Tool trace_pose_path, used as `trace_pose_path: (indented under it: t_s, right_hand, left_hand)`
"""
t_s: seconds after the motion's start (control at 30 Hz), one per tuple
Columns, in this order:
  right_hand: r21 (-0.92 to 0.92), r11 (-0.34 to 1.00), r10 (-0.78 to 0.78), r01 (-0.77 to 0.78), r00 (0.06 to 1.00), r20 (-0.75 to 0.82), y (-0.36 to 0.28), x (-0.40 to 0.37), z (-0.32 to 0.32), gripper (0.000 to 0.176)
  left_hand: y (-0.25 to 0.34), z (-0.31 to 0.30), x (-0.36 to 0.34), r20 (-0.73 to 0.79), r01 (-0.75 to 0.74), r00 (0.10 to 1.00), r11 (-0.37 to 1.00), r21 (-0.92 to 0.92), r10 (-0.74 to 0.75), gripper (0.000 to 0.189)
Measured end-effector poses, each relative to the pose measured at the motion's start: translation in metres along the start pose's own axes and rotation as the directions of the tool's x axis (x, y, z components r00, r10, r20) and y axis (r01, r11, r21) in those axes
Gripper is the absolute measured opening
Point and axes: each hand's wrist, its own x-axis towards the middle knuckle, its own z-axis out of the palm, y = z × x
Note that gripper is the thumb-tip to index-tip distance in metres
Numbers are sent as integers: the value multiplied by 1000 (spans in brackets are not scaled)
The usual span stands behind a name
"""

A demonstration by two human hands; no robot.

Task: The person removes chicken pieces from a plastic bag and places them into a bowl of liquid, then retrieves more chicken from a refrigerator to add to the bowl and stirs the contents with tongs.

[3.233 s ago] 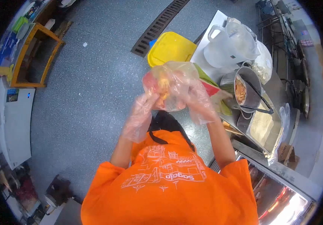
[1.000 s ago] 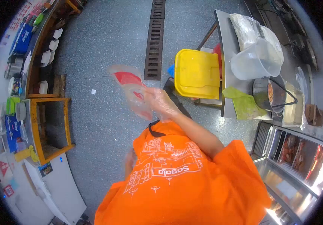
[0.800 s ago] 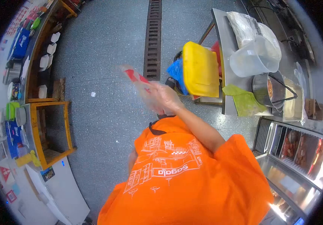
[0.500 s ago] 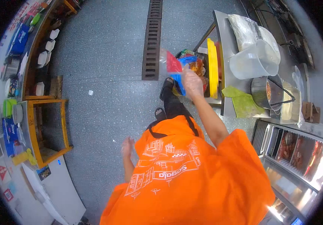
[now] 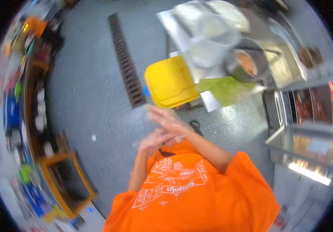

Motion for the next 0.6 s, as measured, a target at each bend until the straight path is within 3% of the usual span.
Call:
trace_pose_path:
  t_s: [0.07, 0.1, 0.17, 0.23, 0.3, 0.33, 0.37, 0.4, 0.43, 0.47, 0.5, 0.53, 0.57, 0.6]
  right_hand:
    - [223, 975, 40, -20, 996, -83, -42, -46, -57, 65]
    - [227, 974, 36, 13, 977, -211, -26, -63, -78, 65]
    - [-18, 976, -206, 218, 890, -407, 23, -100, -129, 67]
    - [-48, 988, -152, 150, 833, -533, 1, -186, -191, 68]
    - [12, 993, -74, 118, 698, -712, 8, -261, -236, 68]
    - [-49, 990, -115, 129, 575, -810, 36, -294, -260, 62]
    - [35, 995, -10, 92, 445, -895, 69, -327, -283, 57]
    - [153, 984, 120, 88, 303, -945, 91, -358, -290, 53]
    - [245, 962, 223, 118, 174, -959, 87, -392, -292, 47]
    - [300, 942, 297, 152, 41, -954, 71, -430, -311, 43]
    - [278, 948, 280, 157, 8, -960, 62, -458, -323, 43]
    - [338, 908, 336, 249, 51, -941, 53, -477, -328, 41]
    - [386, 861, 373, 331, 105, -922, 46, -497, -335, 40]
    - [375, 871, 364, 318, 98, -926, 31, -507, -348, 40]
  left_hand:
    - [33, 51, 25, 108, -82, 989, 986, -142, 97, 28]
    - [49, 75, 39, 219, -59, 973, 995, -77, 75, 28]
    - [73, 129, 76, 460, -43, 887, 987, 156, -34, 20]
    - [73, 194, 118, 647, -33, 755, 979, 202, -108, 19]
    - [82, 273, 163, 759, -23, 634, 977, 211, -149, 19]
    - [91, 319, 185, 788, -158, 560, 901, 405, -256, 20]
    - [98, 356, 200, 777, -295, 509, 773, 562, -370, 23]
    - [116, 402, 203, 755, -253, 529, 778, 576, -387, 35]
    - [110, 424, 218, 745, -251, 510, 754, 607, -430, 35]
    - [102, 454, 249, 816, -379, 499, 772, 509, -293, 40]
    - [100, 487, 272, 877, -501, 462, 777, 381, -132, 51]
    - [105, 518, 283, 886, -501, 444, 783, 368, -132, 51]
    - [108, 552, 290, 845, -203, 534, 974, 95, 29, 65]
    - [115, 585, 300, 746, 91, 654, 966, -243, 126, 87]
